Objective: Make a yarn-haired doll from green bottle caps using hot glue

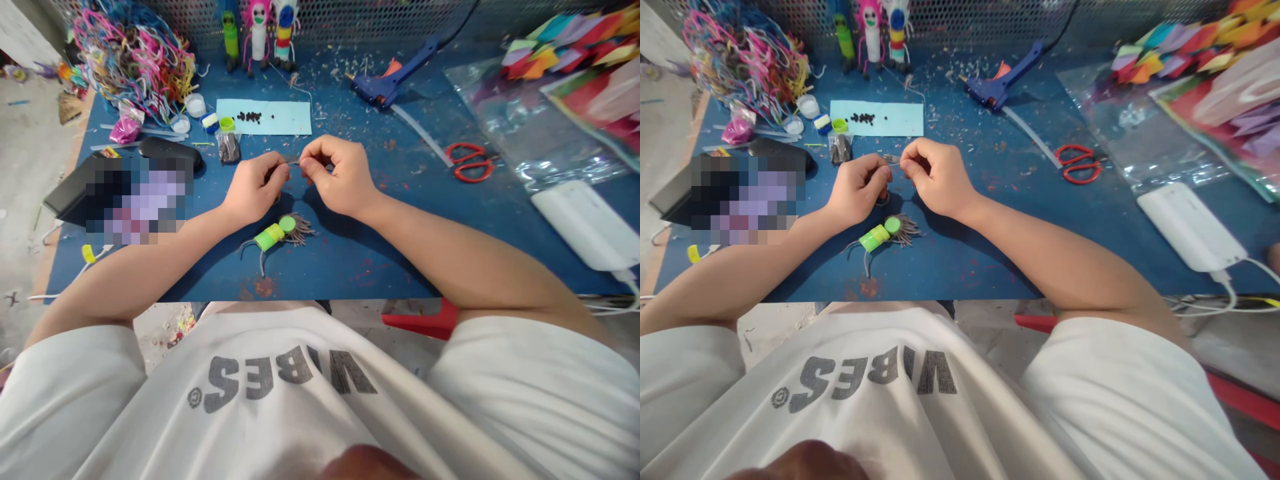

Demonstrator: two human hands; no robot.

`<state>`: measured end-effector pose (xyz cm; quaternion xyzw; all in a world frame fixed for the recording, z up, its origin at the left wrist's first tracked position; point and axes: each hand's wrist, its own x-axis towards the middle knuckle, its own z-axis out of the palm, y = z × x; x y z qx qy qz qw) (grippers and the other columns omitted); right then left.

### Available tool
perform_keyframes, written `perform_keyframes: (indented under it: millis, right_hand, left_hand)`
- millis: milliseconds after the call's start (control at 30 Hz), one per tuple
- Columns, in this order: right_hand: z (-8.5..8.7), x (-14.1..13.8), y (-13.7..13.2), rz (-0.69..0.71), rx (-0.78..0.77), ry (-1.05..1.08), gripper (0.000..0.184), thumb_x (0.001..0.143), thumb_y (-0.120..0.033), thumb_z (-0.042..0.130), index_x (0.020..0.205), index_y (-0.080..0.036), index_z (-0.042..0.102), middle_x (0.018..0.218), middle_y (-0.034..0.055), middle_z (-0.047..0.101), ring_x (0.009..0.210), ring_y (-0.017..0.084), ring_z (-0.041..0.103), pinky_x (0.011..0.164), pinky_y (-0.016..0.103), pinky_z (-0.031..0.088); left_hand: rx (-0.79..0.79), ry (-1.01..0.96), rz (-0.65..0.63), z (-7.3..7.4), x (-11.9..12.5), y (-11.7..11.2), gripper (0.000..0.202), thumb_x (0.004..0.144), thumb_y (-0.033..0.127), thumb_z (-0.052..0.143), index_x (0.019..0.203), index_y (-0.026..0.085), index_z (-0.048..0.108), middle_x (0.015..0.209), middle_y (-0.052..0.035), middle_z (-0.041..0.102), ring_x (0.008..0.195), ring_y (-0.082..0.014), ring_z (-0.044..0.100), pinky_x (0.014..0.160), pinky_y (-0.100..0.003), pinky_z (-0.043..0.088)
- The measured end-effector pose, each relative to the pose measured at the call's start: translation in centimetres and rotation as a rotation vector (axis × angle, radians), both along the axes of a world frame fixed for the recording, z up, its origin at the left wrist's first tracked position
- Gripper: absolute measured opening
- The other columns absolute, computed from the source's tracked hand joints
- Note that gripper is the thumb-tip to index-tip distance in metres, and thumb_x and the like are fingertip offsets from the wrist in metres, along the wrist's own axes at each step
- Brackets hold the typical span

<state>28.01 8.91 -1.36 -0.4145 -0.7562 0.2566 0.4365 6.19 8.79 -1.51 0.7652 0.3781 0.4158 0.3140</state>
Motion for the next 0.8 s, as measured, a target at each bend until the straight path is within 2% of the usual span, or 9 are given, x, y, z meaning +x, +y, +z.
perform_keyframes:
  millis: [133, 200, 267, 333, 433, 600, 667, 800]
  right_hand:
    - [-0.8, 1.1, 1.7, 0.001, -0.023, 0.034, 0.06, 0.105, -0.086, 0.061, 0.097, -0.028, 0.069, 0.083, 0.0057, 0.069, 0.077, 0.025, 0.067, 0.077, 0.047, 0.058]
    - [-1.4, 2.2, 3.1, -0.034, 0.01, 0.005, 0.057, 0.106, -0.085, 0.063, 0.099, -0.029, 0.07, 0.088, 0.0068, 0.071, 0.081, 0.026, 0.068, 0.083, 0.05, 0.059]
    - [-2.2, 3.7, 4.4, -0.074, 0.057, -0.072, 0.052, 0.103, -0.081, 0.071, 0.104, -0.029, 0.072, 0.097, 0.0083, 0.074, 0.089, 0.028, 0.068, 0.092, 0.054, 0.059]
    - [-3.1, 5.1, 5.4, -0.084, 0.094, -0.174, 0.051, 0.093, -0.076, 0.085, 0.11, -0.029, 0.074, 0.104, 0.0105, 0.074, 0.096, 0.032, 0.068, 0.099, 0.06, 0.058]
    - [-4.6, 6.4, 6.2, -0.072, 0.115, -0.259, 0.053, 0.084, -0.066, 0.096, 0.116, -0.028, 0.076, 0.103, 0.0119, 0.074, 0.099, 0.037, 0.067, 0.099, 0.065, 0.057]
    - [-5.9, 6.4, 6.5, -0.04, 0.074, -0.281, 0.031, 0.091, -0.054, 0.091, 0.1, -0.028, 0.075, 0.091, 0.0093, 0.069, 0.087, 0.031, 0.063, 0.092, 0.057, 0.059]
    - [-5.9, 6.0, 6.3, -0.045, 0.072, -0.319, 0.029, 0.094, -0.052, 0.087, 0.095, -0.027, 0.073, 0.096, 0.0106, 0.068, 0.089, 0.031, 0.063, 0.093, 0.056, 0.058]
    - [-5.3, 5.1, 5.5, -0.093, 0.115, -0.318, 0.022, 0.102, -0.046, 0.075, 0.1, -0.026, 0.066, 0.106, 0.0125, 0.069, 0.099, 0.034, 0.064, 0.099, 0.056, 0.056]
  left_hand:
    - [0.005, -0.03, 0.009, -0.2, -0.2, 0.4, 0.035, 0.112, 0.044, 0.059, 0.083, 0.024, 0.06, 0.061, 0.0016, 0.059, 0.059, -0.0162, 0.056, 0.064, -0.034, 0.044]
    - [-0.006, -0.057, 0.0, -0.5, -0.4, 0.7, 0.039, 0.113, 0.05, 0.059, 0.084, 0.024, 0.06, 0.062, 0.0016, 0.058, 0.06, -0.016, 0.056, 0.065, -0.034, 0.044]
    - [-0.029, -0.079, -0.012, -0.8, -0.5, 1.1, 0.041, 0.114, 0.053, 0.058, 0.085, 0.024, 0.06, 0.062, 0.0016, 0.057, 0.059, -0.0154, 0.055, 0.063, -0.033, 0.044]
    - [-0.051, -0.099, -0.011, -0.9, -0.6, 1.3, 0.041, 0.113, 0.053, 0.058, 0.085, 0.024, 0.061, 0.061, 0.0016, 0.056, 0.057, -0.0152, 0.053, 0.061, -0.033, 0.043]
    - [-0.074, -0.136, 0.003, -1.1, -0.5, 1.6, 0.041, 0.112, 0.053, 0.058, 0.083, 0.024, 0.06, 0.06, 0.0015, 0.055, 0.056, -0.0152, 0.053, 0.06, -0.032, 0.043]
    - [-0.066, -0.188, 0.07, -1.7, -0.6, 2.3, 0.051, 0.111, 0.064, 0.056, 0.078, 0.025, 0.056, 0.057, 0.0011, 0.051, 0.054, -0.0157, 0.053, 0.059, -0.033, 0.045]
    - [-0.052, -0.191, 0.104, -1.9, -0.8, 2.6, 0.056, 0.112, 0.069, 0.052, 0.078, 0.025, 0.054, 0.058, 0.0008, 0.05, 0.056, -0.016, 0.054, 0.06, -0.033, 0.047]
    - [-0.058, -0.223, 0.131, -2.2, -1.1, 3.1, 0.058, 0.113, 0.071, 0.05, 0.078, 0.025, 0.053, 0.057, 0.0013, 0.048, 0.055, -0.0156, 0.053, 0.057, -0.032, 0.048]
